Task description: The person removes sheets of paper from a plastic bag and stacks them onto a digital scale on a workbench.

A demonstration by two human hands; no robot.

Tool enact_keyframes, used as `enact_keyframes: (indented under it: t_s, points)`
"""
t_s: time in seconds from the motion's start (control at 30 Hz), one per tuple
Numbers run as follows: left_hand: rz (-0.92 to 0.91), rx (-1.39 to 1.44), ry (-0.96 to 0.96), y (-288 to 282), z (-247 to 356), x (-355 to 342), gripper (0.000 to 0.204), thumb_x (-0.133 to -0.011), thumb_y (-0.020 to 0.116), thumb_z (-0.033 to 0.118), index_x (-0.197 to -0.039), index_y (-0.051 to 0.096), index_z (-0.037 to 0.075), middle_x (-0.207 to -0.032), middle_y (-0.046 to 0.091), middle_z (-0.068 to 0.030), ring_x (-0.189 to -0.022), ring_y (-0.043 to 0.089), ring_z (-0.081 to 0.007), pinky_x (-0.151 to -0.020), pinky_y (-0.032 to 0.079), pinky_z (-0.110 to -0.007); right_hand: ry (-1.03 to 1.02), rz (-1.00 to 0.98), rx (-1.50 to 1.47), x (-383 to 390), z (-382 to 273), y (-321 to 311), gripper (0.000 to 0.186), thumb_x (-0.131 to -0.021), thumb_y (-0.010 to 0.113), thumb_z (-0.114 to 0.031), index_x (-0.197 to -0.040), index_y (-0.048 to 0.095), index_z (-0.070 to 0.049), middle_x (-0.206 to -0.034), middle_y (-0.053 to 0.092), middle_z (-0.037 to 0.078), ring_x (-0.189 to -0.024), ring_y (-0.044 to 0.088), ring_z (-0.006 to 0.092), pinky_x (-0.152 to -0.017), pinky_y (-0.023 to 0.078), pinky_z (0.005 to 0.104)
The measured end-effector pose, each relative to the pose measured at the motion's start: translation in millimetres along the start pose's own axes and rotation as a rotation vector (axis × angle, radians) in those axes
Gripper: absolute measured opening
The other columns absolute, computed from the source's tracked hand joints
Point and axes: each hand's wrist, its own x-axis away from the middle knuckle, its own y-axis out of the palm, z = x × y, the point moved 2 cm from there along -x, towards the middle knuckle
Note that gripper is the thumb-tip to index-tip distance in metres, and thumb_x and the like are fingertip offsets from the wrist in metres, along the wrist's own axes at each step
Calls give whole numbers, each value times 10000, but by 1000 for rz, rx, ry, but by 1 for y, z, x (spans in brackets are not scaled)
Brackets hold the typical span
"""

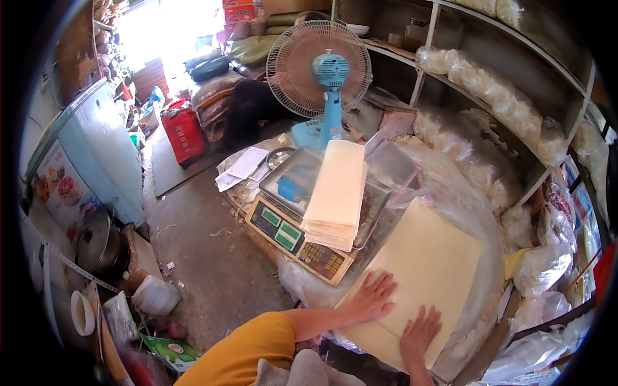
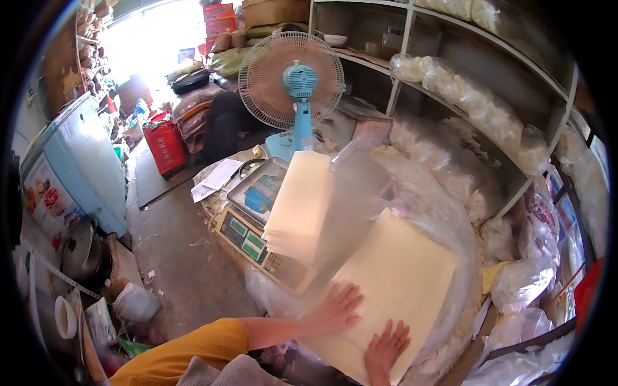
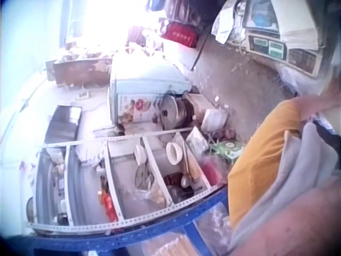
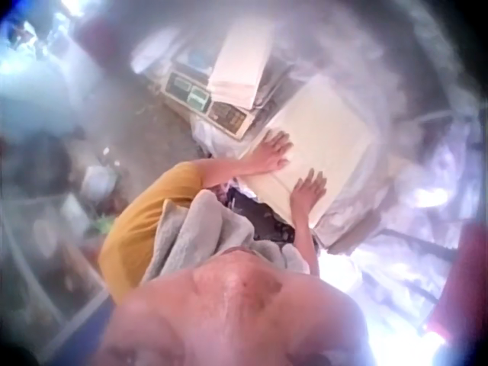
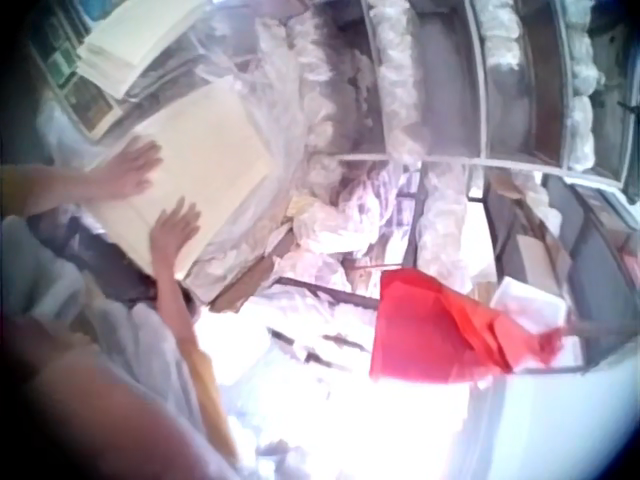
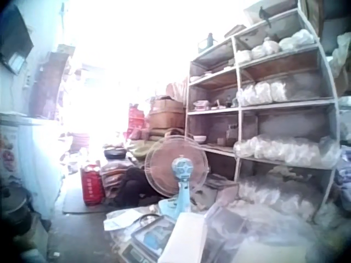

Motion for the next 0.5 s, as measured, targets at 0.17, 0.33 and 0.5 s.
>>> enact_keyframes:
  t_s: [0.17,0.33,0.5]
  points:
    - [-5,53,-36,-1,0,1,581,-856,547,396,-1316,500,44,-1423,412,-190,-1359,342,-327,-1116,180,-571,1,-17,39,0,1,3,581,-886,512,-247,-1406,350,-46,-1477,240,235,-1377,174,467,-1085,160,621]
    - [14,35,-11,4,1,5,576,-863,540,392,-1316,498,39,-1423,412,-190,-1359,341,-326,-1113,187,-572,-1,11,54,1,0,5,565,-895,503,-201,-1416,334,-62,-1475,253,220,-1374,200,451,-1085,174,623]
    - [127,10,41,-4,5,1,562,-873,535,392,-1365,473,126,-1432,405,-183,-1370,328,-314,-1108,171,-592,-22,71,66,3,6,6,584,-879,563,-221,-1408,369,-68,-1474,284,207,-1370,231,440,-1088,214,590]
